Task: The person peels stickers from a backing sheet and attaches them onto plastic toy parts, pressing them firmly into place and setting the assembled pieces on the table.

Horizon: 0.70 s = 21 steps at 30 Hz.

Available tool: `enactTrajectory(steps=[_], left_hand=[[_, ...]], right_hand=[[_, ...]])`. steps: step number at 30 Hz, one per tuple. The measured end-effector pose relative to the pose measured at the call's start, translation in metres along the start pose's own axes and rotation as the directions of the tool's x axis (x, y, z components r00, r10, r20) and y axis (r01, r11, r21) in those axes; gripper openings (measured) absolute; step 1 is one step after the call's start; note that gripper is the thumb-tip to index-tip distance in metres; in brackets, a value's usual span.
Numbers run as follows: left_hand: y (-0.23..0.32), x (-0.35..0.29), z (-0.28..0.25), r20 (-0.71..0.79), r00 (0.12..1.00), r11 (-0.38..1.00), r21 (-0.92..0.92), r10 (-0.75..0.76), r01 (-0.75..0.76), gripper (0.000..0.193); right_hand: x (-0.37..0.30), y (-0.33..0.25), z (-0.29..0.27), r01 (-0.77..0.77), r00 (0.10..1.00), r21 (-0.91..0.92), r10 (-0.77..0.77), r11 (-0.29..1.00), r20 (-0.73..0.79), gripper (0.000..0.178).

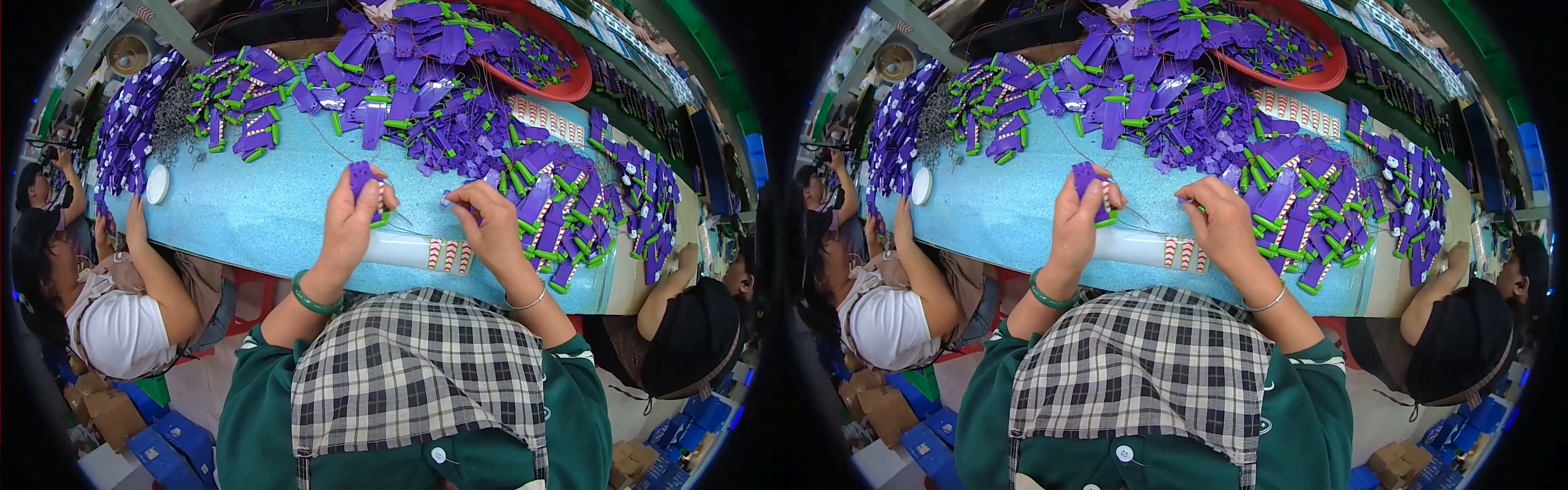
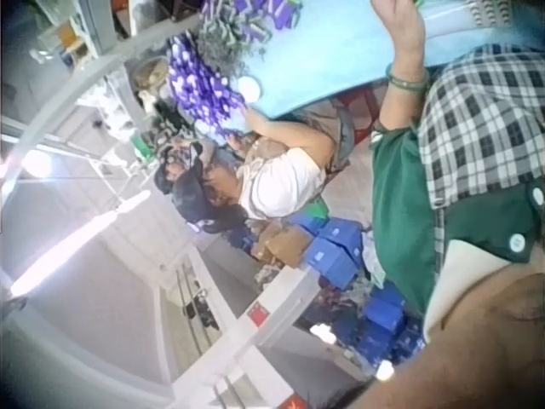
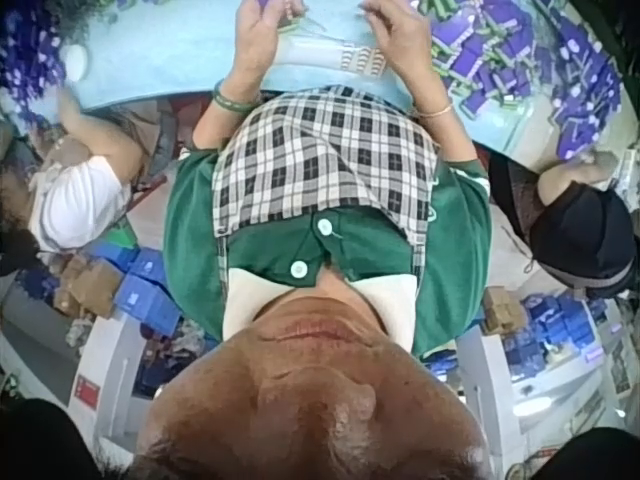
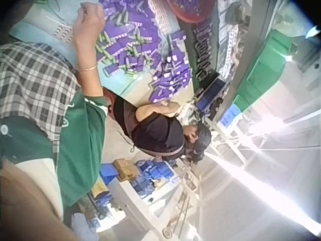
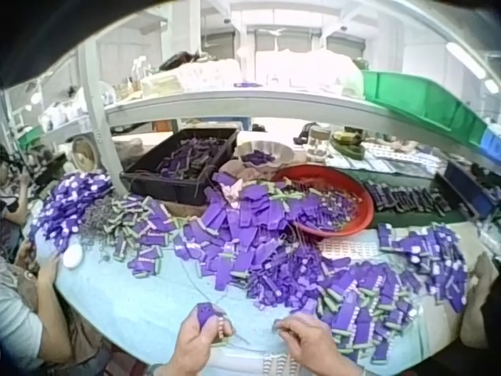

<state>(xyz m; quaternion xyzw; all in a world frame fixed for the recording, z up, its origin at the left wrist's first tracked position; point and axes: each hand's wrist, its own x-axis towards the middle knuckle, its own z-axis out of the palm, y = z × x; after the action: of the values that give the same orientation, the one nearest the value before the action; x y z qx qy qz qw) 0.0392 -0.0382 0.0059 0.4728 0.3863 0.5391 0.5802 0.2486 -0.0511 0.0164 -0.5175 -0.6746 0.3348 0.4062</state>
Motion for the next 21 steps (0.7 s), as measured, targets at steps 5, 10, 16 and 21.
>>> enactTrajectory(steps=[5,10,16,21], left_hand=[[0.018,-0.001,-0.012,-0.055,0.993,0.989,0.115,0.101,-0.095,0.017],[0.018,-0.005,-0.009,-0.018,0.999,0.992,0.115,0.048,-0.046,0.018],[0.012,-0.009,-0.009,0.033,0.999,0.995,0.095,-0.009,0.006,0.017],[0.003,-0.009,-0.004,0.204,0.963,0.981,0.116,-0.177,0.156,0.017]], right_hand=[[0.009,0.007,-0.008,0.244,0.965,-0.68,-0.245,0.692,0.097,0.012],[0.025,0.01,0.003,0.414,0.91,-0.732,-0.264,0.541,0.32,0.011],[0.032,0.011,0.001,0.396,0.916,-0.685,-0.209,0.612,0.343,0.011],[0.026,-0.017,-0.008,-0.009,0.976,0.088,-0.011,0.996,0.218,0.01]])
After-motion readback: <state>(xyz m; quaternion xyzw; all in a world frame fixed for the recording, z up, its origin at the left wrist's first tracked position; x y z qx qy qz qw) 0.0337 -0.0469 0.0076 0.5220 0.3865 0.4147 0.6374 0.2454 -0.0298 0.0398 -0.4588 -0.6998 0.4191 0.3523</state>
